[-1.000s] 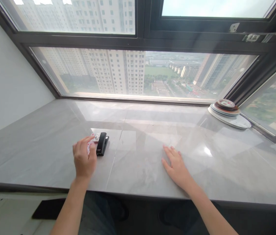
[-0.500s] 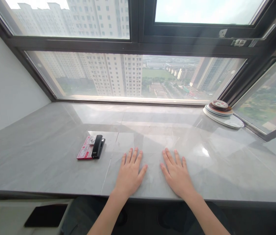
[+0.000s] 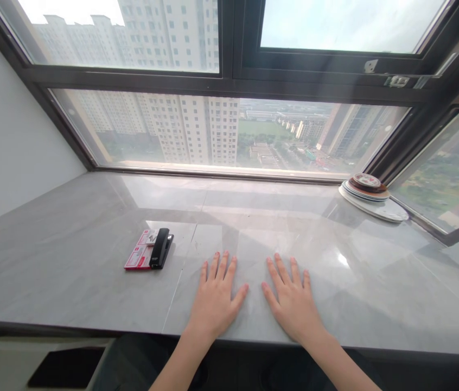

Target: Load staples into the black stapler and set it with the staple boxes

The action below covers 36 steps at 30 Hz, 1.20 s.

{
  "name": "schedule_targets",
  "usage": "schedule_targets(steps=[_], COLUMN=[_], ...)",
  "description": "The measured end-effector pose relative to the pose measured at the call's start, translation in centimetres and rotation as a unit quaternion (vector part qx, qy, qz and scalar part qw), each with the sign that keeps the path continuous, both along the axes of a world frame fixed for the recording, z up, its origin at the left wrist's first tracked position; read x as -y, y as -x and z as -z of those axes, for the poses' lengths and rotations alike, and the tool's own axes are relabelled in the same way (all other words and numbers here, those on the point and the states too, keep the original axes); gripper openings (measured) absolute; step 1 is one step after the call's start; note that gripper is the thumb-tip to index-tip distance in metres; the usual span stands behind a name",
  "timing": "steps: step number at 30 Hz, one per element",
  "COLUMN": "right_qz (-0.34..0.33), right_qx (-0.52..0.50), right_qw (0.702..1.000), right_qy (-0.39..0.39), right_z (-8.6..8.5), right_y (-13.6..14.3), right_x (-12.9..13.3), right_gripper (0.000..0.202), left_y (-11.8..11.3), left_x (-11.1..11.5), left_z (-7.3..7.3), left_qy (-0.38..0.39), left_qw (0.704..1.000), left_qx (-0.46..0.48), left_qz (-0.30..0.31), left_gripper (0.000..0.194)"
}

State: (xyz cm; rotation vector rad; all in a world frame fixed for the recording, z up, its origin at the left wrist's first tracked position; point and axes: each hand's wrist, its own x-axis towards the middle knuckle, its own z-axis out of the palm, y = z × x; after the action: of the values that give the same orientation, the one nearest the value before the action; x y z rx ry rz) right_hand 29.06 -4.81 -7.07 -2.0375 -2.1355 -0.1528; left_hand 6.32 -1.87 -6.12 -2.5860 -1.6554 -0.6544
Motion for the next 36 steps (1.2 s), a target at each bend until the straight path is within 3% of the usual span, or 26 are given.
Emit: schedule_targets(steps=[36], right_qz=[0.004], right_qx=[0.017], right_qw=[1.0], right_qy=[0.016], right_z=[-0.53], right_y=[0.22], right_x=[0.22], right_gripper=[0.066], left_y=[-0.68], left_x=[0.32], left_z=[-0.51], left_qy=[0.02], left_qw=[1.0], left_qx=[-0.018], left_qz=[-0.01], left_gripper=[0.069])
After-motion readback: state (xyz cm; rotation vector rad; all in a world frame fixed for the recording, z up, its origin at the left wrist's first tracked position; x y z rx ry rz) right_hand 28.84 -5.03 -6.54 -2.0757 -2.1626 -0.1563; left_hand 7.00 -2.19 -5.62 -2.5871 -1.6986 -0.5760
